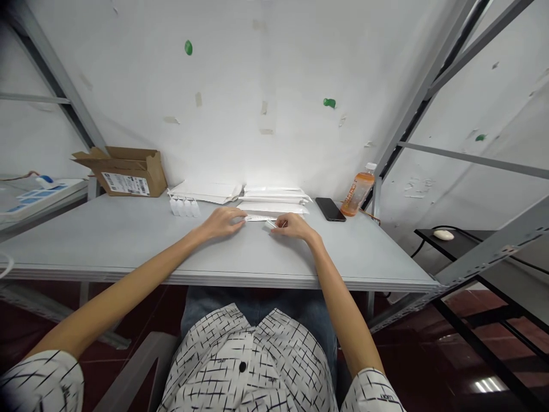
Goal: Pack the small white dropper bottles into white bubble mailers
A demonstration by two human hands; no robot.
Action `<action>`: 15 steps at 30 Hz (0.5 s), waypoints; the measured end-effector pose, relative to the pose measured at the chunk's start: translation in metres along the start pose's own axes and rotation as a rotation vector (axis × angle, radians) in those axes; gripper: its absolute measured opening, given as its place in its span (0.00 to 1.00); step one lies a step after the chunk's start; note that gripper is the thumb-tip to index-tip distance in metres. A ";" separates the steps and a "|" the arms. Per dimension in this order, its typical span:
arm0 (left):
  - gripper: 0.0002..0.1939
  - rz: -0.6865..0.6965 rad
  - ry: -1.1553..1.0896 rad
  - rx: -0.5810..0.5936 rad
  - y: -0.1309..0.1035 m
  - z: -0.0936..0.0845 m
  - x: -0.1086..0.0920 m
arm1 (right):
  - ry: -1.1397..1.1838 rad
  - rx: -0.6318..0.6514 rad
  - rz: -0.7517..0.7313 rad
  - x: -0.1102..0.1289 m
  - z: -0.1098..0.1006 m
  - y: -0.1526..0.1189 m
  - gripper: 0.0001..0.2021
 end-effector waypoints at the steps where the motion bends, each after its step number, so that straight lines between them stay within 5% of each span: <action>1: 0.15 -0.042 -0.013 -0.020 -0.002 -0.003 0.004 | 0.025 -0.013 0.022 0.000 -0.001 0.000 0.15; 10: 0.16 -0.345 -0.099 -0.123 -0.019 -0.038 0.057 | 0.089 -0.049 0.054 0.014 0.000 -0.003 0.17; 15: 0.18 -0.394 0.001 -0.117 -0.025 -0.046 0.069 | 0.094 -0.107 0.037 0.013 -0.002 -0.001 0.16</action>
Point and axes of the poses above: each hand's wrist, its own y-axis towards the middle knuckle, its own z-axis out of the palm, x = y × z, the point moved 8 cm from there along y, towards the middle knuckle, and after that the axes turned 10 degrees about -x, right-handed, at the moved point
